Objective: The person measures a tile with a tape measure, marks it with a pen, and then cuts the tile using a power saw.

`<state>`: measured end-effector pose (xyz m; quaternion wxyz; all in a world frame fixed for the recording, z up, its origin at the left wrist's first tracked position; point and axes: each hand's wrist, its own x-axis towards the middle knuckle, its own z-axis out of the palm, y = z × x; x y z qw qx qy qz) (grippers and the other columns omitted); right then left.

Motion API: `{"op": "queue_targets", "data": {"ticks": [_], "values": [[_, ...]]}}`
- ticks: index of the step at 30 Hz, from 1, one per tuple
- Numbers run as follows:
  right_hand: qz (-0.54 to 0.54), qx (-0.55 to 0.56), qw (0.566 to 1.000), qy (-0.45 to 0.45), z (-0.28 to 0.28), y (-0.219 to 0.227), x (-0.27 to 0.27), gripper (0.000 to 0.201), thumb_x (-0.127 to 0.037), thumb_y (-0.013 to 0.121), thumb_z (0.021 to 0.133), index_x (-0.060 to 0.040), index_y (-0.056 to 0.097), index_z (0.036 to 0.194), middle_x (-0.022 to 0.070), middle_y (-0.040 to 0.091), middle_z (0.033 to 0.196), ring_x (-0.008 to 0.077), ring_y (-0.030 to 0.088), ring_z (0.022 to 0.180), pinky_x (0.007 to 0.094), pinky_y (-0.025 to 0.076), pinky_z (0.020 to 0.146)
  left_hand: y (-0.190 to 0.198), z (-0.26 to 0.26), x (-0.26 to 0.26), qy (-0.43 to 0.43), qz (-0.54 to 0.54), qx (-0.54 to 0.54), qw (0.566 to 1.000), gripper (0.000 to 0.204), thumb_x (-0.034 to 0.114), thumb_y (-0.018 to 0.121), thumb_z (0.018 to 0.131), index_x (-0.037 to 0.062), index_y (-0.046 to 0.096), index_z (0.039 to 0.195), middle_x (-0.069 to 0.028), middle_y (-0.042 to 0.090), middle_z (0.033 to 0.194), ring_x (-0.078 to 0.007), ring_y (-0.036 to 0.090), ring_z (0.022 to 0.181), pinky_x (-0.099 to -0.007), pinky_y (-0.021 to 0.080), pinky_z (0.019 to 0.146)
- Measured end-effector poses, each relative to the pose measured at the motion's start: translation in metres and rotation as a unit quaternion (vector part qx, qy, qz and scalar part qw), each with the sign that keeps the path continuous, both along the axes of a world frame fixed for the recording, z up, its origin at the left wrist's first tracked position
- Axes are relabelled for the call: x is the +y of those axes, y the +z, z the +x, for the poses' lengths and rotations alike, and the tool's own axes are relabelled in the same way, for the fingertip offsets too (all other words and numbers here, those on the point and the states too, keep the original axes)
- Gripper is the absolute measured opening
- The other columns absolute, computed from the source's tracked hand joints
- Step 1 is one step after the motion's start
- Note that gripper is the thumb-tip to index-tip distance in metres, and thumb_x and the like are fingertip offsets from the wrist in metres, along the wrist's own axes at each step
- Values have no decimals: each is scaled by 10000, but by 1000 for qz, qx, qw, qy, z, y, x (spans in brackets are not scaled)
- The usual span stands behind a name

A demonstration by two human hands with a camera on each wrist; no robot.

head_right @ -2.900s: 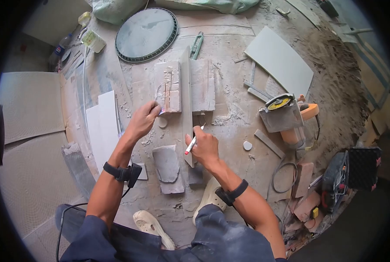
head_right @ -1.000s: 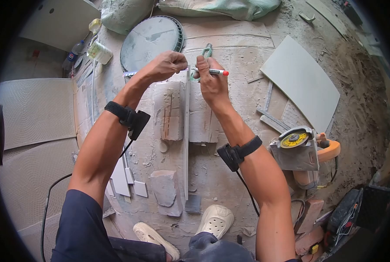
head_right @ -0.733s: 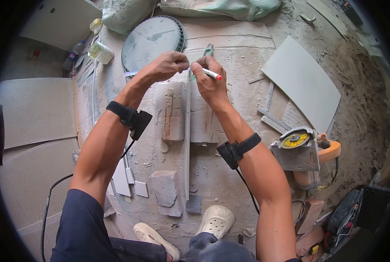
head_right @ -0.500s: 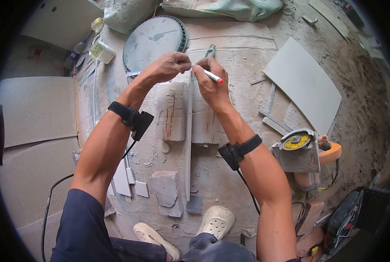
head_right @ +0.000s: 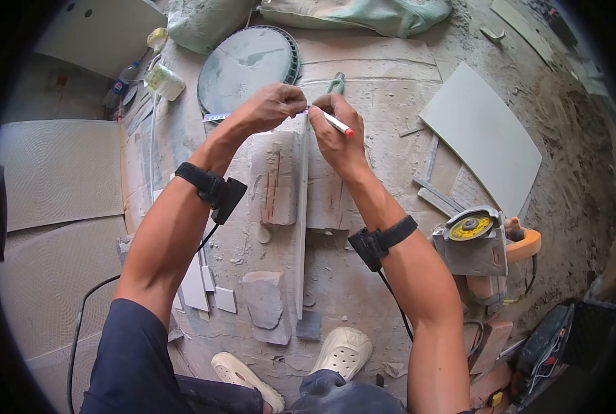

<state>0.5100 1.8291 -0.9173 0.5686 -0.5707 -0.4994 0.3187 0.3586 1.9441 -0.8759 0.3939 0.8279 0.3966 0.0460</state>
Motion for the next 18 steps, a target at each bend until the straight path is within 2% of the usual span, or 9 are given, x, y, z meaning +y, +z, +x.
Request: {"op": "queue_targets", "data": {"ticks": [11, 18], "values": [[-2, -73, 997, -8, -3, 3, -1, 243, -231, 631, 924, 4, 678, 966, 186, 726, 820, 315, 733, 773, 396, 559, 737, 1, 0, -3, 8, 16, -5, 1000, 225, 181, 656, 949, -28, 630, 873, -41, 543, 718, -144, 502, 702, -332, 445, 632], [3, -87, 996, -6, -3, 3, -5, 250, -240, 634, 926, 3, 677, 962, 196, 726, 812, 333, 735, 773, 400, 559, 731, -1, -1, -7, 5, 27, 4, 1000, 219, 177, 651, 942, -30, 642, 872, -39, 532, 695, -142, 484, 686, -332, 435, 625]]}}
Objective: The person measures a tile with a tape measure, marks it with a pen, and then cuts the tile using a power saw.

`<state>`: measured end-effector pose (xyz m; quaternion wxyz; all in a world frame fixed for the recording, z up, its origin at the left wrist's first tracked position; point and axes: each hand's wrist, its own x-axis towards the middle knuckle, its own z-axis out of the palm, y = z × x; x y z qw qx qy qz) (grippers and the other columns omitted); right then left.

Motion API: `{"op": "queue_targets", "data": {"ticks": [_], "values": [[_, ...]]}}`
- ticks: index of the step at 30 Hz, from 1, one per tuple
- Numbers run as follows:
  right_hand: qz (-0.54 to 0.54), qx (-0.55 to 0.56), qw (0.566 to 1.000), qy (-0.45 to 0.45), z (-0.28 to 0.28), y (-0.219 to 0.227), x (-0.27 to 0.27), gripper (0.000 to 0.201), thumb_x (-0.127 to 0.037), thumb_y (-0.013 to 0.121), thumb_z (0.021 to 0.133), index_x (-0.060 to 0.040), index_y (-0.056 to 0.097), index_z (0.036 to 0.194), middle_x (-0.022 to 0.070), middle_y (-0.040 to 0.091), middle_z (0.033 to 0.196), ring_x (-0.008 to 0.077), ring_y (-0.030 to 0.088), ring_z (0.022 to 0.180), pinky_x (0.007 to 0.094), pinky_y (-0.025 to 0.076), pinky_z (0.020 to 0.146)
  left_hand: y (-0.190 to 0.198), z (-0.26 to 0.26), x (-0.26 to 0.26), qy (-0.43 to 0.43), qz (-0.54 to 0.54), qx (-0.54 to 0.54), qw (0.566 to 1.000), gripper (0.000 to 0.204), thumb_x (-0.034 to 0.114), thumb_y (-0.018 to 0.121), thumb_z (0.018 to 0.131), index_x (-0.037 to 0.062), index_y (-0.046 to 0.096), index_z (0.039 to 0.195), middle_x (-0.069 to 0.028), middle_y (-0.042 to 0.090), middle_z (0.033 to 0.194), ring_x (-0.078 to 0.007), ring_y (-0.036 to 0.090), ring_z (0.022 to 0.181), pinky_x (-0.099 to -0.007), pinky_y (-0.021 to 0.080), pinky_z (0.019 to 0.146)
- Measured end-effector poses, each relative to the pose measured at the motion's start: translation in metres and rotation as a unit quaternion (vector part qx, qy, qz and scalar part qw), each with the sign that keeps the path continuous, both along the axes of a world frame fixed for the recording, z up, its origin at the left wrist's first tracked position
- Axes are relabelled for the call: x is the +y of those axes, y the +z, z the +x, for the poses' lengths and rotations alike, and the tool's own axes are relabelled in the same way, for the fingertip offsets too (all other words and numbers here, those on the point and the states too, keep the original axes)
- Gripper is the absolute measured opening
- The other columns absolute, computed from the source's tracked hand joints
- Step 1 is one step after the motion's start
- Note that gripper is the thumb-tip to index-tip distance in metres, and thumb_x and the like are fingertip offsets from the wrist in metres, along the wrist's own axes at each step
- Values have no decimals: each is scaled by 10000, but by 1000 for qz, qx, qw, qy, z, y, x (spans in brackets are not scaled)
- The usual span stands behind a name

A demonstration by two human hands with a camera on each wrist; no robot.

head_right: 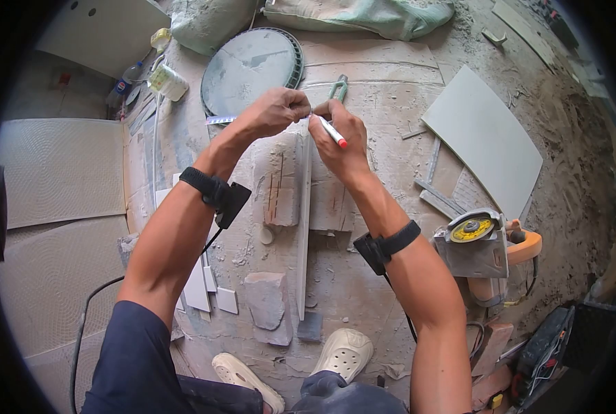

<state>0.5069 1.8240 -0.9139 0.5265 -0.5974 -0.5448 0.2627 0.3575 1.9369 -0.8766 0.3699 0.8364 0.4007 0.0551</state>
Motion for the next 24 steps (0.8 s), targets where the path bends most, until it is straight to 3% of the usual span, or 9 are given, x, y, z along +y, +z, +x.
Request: {"op": "queue_targets", "data": {"ticks": [4, 12, 24], "values": [[-25, 13, 1000, 4, -3, 1, -9, 252, -245, 641, 927, 3, 676, 961, 202, 715, 789, 335, 730, 747, 403, 555, 709, 0, -5, -8, -4, -7, -8, 1000, 217, 179, 652, 937, -32, 657, 890, -48, 529, 688, -146, 485, 676, -332, 434, 625], [-59, 29, 998, 14, -6, 6, -30, 249, -247, 651, 923, -1, 672, 961, 193, 706, 772, 333, 720, 722, 402, 551, 691, 1, -12, -30, 6, -10, 2, 1000, 252, 207, 648, 945, -37, 695, 983, -163, 634, 751, -228, 584, 687, -380, 482, 675], [-56, 46, 997, 23, -14, 8, -57, 225, -215, 657, 922, 8, 672, 946, 201, 691, 761, 339, 711, 701, 393, 546, 660, 5, -21, -60, 4, 3, 1, 1000, 232, 202, 661, 938, -26, 699, 962, -172, 601, 721, -225, 572, 663, -379, 476, 656]]}}
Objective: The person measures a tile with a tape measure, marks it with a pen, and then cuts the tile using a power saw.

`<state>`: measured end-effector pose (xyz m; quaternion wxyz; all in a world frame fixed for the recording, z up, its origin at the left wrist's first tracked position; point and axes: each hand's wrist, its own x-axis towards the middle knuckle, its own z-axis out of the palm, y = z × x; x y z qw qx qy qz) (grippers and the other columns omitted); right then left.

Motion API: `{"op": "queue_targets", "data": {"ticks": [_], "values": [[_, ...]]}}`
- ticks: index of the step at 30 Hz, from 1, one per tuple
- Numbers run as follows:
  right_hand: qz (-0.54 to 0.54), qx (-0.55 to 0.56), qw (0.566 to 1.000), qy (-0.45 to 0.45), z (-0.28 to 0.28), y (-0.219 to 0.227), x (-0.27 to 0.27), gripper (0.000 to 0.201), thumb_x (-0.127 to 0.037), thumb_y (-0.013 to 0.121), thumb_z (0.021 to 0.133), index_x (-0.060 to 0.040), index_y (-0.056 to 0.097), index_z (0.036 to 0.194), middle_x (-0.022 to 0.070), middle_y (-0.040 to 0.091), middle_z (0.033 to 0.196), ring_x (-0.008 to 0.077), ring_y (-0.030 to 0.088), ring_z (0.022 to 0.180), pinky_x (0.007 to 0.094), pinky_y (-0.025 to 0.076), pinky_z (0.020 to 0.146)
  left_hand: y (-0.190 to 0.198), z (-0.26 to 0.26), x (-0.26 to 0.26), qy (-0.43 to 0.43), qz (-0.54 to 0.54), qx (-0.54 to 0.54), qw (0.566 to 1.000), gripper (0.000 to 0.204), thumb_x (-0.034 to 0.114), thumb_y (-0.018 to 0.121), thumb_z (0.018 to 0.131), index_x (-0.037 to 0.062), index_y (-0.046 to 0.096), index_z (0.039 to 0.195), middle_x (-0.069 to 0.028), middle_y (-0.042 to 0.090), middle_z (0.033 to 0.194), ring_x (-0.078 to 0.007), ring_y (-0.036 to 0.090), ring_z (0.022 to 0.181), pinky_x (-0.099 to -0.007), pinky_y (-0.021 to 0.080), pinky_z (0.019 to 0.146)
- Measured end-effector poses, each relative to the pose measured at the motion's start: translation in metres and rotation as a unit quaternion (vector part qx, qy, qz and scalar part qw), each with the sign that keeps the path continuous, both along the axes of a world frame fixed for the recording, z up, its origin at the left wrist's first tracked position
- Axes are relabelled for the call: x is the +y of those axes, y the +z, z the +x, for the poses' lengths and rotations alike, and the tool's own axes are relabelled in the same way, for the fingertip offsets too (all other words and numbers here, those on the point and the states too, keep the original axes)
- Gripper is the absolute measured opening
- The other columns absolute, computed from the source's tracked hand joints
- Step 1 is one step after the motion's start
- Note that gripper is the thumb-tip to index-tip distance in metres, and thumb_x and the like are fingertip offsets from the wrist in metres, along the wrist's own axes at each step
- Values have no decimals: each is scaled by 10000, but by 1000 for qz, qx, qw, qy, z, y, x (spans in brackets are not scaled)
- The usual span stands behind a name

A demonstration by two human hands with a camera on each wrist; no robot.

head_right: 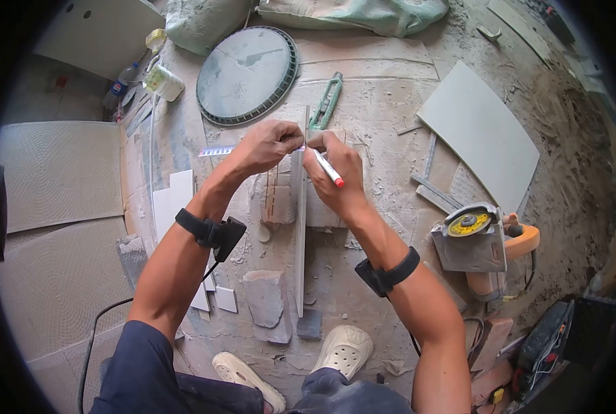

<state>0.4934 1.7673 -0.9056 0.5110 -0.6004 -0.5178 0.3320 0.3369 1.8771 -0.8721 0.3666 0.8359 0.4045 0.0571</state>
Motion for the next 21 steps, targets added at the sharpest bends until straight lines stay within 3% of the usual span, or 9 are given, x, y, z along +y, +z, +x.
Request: {"op": "queue_targets", "data": {"ticks": [9, 11, 15, 17, 21], "values": [[-17, -1, 1000, 25, -5, 6, -26, 218, -196, 668, 921, 19, 642, 945, 205, 681, 781, 350, 712, 725, 391, 539, 660, -1, -9, -31, 14, 7, 3, 1000, 210, 202, 659, 933, -6, 692, 942, -193, 617, 755, -294, 621, 707, -405, 482, 667], [13, -22, 999, 24, -7, 0, -31, 177, -159, 657, 958, 17, 640, 965, 96, 639, 699, 124, 606, 607, 308, 483, 569, -1, -10, -37, 17, 6, 8, 1000, 207, 202, 659, 933, -1, 695, 942, -199, 627, 767, -312, 629, 718, -411, 484, 671], [-1, -16, 999, 34, -8, 6, -40, 169, -155, 665, 954, 12, 642, 963, 87, 624, 677, 123, 600, 601, 304, 478, 562, 1, -12, -45, 22, -5, 21, 1000, 197, 203, 657, 934, 10, 697, 936, -209, 646, 798, -349, 644, 744, -424, 491, 679], [-32, -16, 999, 35, -9, 8, -45, 181, -174, 664, 912, 0, 640, 953, 205, 681, 823, 370, 702, 753, 413, 536, 676, 2, -14, -51, 22, -2, 18, 1000, 193, 203, 657, 934, 13, 697, 934, -209, 648, 801, -354, 647, 750, -428, 492, 680], [-50, -25, 997, 45, -11, 10, -53, 171, -170, 659, 913, -7, 636, 960, 204, 676, 823, 377, 696, 751, 423, 533, 670, 4, -17, -61, 29, -10, 18, 999, 184, 198, 659, 932, 17, 693, 931, -210, 650, 806, -368, 653, 765, -435, 495, 682]]}}
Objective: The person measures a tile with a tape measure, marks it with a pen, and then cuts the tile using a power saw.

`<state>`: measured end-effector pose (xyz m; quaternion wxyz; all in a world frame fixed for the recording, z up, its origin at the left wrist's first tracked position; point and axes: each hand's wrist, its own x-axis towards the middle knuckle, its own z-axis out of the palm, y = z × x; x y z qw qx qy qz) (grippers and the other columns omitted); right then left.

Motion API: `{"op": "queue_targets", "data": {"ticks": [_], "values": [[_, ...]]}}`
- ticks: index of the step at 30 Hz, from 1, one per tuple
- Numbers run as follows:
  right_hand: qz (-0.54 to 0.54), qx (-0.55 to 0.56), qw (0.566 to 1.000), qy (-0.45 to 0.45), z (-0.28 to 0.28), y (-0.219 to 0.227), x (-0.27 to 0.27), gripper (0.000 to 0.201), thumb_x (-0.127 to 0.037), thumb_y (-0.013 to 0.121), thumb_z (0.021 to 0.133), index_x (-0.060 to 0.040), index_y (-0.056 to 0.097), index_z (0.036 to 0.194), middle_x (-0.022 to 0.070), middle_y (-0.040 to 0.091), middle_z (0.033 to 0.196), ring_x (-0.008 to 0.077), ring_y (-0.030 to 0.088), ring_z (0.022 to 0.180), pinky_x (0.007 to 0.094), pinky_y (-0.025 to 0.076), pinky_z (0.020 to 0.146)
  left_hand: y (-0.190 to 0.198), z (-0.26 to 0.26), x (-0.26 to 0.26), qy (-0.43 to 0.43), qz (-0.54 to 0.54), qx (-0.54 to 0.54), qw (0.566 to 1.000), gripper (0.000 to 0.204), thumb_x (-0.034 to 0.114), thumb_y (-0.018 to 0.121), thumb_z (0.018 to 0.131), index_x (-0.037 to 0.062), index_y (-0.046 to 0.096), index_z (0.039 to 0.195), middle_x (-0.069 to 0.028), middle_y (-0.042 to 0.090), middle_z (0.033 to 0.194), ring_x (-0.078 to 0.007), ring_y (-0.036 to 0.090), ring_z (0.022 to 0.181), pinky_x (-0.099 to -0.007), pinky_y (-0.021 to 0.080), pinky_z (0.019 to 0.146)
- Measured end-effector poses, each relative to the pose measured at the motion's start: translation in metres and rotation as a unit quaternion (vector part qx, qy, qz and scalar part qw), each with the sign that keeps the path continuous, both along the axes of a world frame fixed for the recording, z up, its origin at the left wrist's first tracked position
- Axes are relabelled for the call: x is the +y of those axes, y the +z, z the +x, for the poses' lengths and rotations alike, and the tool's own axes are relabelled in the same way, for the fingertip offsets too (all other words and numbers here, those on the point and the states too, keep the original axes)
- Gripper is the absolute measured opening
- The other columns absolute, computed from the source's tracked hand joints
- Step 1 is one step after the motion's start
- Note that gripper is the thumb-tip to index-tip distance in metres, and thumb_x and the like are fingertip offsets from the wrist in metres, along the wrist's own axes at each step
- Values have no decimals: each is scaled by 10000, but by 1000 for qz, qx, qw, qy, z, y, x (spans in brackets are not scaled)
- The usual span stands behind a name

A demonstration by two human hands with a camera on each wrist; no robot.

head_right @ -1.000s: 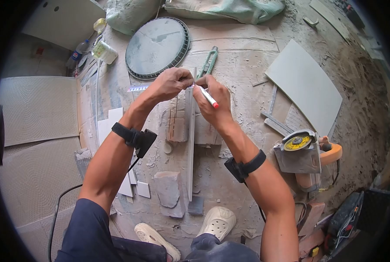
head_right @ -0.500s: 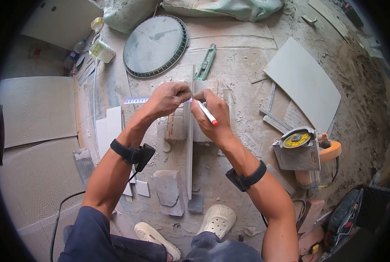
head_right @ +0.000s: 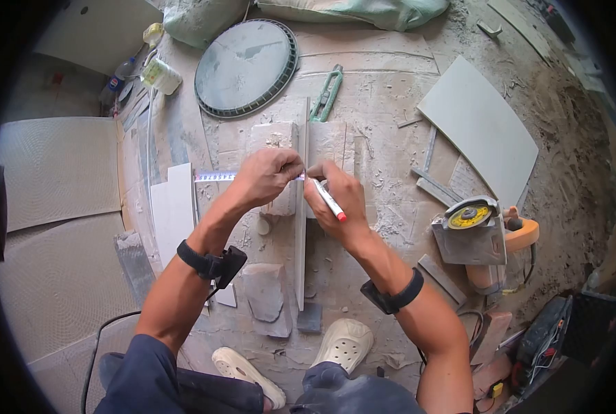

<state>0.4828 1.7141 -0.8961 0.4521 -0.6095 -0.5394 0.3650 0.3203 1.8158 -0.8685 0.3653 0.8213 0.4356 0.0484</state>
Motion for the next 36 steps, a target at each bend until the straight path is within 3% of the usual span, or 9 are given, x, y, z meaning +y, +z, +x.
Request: {"op": "queue_targets", "data": {"ticks": [16, 18, 24, 31, 36], "values": [[6, -14, 1000, 3, -11, 5, -34, 146, -137, 661, 896, -14, 616, 959, 207, 665, 815, 394, 681, 740, 429, 531, 661, -6, -13, -37, 8, -1, -8, 1000, 183, 197, 652, 928, 18, 687, 924, -203, 649, 805, -381, 651, 775, -439, 495, 677], [1, -17, 1000, 2, -12, 7, -41, 145, -133, 662, 893, -13, 615, 961, 209, 667, 819, 394, 683, 744, 429, 532, 663, -2, -14, -44, 18, -20, 25, 999, 214, 248, 626, 934, 53, 713, 944, -190, 700, 892, -404, 674, 860, -482, 522, 733], [-15, 0, 1000, 0, -20, 5, -63, 154, -127, 663, 889, -8, 617, 974, 206, 681, 841, 382, 694, 753, 421, 543, 675, 3, -21, -68, 15, -18, 23, 999, 211, 235, 601, 946, 50, 703, 948, -188, 698, 908, -402, 671, 881, -478, 521, 745], [-20, -14, 1000, 15, -28, 12, -93, 163, -134, 670, 890, -9, 623, 983, 188, 682, 853, 367, 693, 754, 411, 546, 685, 7, -30, -101, 24, -55, 40, 997, 207, 227, 597, 947, 47, 699, 940, -189, 696, 902, -402, 669, 877, -483, 520, 748], [-28, -21, 999, 15, -36, 16, -116, 171, -147, 671, 894, -11, 626, 988, 182, 684, 859, 362, 693, 770, 408, 545, 691, 3, -38, -124, 23, -28, -11, 999, 169, 178, 638, 930, 14, 679, 934, -194, 664, 856, -390, 656, 806, -449, 498, 692]]}}
